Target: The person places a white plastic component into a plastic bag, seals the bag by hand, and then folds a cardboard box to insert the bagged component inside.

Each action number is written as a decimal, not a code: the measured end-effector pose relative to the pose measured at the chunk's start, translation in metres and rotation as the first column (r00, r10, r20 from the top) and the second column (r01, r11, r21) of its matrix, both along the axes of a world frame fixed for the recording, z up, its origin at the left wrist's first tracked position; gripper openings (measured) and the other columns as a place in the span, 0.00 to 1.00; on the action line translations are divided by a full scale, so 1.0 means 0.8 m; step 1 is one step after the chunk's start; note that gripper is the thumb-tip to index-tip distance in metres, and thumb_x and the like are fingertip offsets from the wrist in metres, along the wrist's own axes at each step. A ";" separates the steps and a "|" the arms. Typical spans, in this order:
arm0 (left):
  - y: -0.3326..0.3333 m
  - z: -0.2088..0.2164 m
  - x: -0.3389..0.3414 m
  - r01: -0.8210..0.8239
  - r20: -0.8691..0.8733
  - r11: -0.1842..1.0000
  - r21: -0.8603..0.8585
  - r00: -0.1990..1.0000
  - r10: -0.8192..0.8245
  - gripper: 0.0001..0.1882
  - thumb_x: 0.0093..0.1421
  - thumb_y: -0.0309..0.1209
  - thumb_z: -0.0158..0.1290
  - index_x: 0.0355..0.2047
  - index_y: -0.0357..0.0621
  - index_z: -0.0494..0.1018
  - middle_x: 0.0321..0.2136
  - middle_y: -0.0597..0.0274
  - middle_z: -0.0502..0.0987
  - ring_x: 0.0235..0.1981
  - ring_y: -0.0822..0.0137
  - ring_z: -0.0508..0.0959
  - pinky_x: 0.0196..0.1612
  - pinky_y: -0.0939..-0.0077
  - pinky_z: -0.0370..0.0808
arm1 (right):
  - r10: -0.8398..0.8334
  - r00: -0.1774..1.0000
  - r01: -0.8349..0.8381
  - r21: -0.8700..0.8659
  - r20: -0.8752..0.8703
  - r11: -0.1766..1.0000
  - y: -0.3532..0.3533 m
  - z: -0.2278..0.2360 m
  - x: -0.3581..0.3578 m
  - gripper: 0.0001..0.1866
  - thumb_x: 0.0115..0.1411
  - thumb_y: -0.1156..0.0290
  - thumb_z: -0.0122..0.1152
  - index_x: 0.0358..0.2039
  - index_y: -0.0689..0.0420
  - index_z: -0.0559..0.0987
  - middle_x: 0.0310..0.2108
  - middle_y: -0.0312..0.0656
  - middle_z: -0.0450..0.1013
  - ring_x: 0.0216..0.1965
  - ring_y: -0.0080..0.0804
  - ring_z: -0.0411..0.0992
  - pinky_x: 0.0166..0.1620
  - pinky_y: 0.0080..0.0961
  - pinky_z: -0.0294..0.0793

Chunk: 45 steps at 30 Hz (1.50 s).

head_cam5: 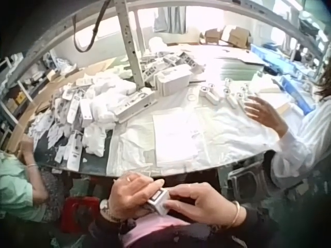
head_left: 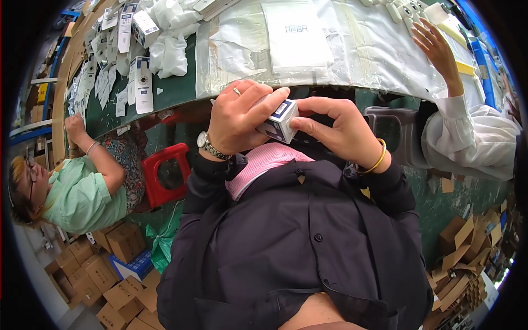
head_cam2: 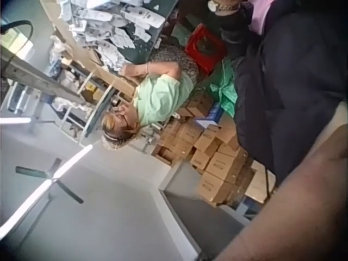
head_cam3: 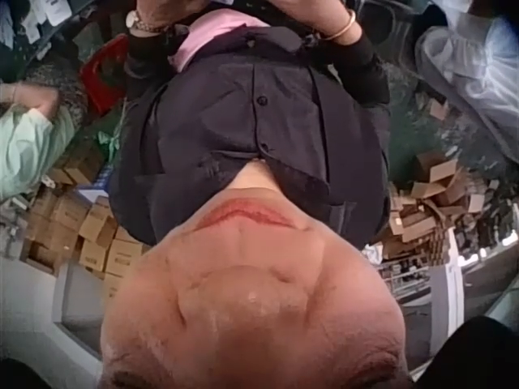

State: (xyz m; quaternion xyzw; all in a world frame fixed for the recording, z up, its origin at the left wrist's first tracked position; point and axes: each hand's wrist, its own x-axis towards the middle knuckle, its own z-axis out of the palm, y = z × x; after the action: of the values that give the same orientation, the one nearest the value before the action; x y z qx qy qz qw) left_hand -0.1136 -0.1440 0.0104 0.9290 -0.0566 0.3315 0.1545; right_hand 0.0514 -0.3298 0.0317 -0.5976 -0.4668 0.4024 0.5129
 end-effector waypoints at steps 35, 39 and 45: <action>-0.024 0.000 0.007 -0.232 -0.115 0.971 0.059 0.965 0.238 0.34 0.49 0.33 0.71 0.57 0.41 0.77 0.38 0.53 0.83 0.35 0.50 0.84 0.38 0.60 0.81 | -0.287 0.894 0.247 0.155 0.344 0.956 0.015 -0.026 -0.016 0.12 0.64 0.74 0.71 0.47 0.63 0.86 0.34 0.48 0.83 0.32 0.34 0.80 0.45 0.27 0.80; -0.020 -0.002 0.007 -0.268 -0.151 0.962 -0.041 0.954 0.260 0.36 0.50 0.35 0.71 0.60 0.43 0.75 0.41 0.51 0.83 0.39 0.50 0.84 0.41 0.60 0.81 | -0.200 0.977 0.193 0.092 0.077 0.977 0.019 -0.016 -0.014 0.15 0.66 0.74 0.70 0.51 0.64 0.84 0.37 0.41 0.84 0.35 0.25 0.79 0.45 0.24 0.79; 0.004 0.017 -0.007 -0.235 -0.224 0.959 -0.156 0.954 0.197 0.35 0.55 0.37 0.71 0.61 0.41 0.72 0.45 0.49 0.82 0.43 0.56 0.84 0.44 0.63 0.80 | -0.299 0.952 0.284 0.180 0.060 0.942 0.016 -0.018 0.010 0.20 0.71 0.73 0.65 0.60 0.68 0.79 0.44 0.38 0.82 0.42 0.18 0.76 0.47 0.20 0.76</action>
State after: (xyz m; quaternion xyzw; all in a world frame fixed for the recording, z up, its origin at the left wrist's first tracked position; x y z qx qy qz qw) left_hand -0.1189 -0.1412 0.0239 0.9409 0.0924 0.2523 0.2060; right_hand 0.0591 -0.3174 0.0173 -0.6313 -0.4273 0.2547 0.5950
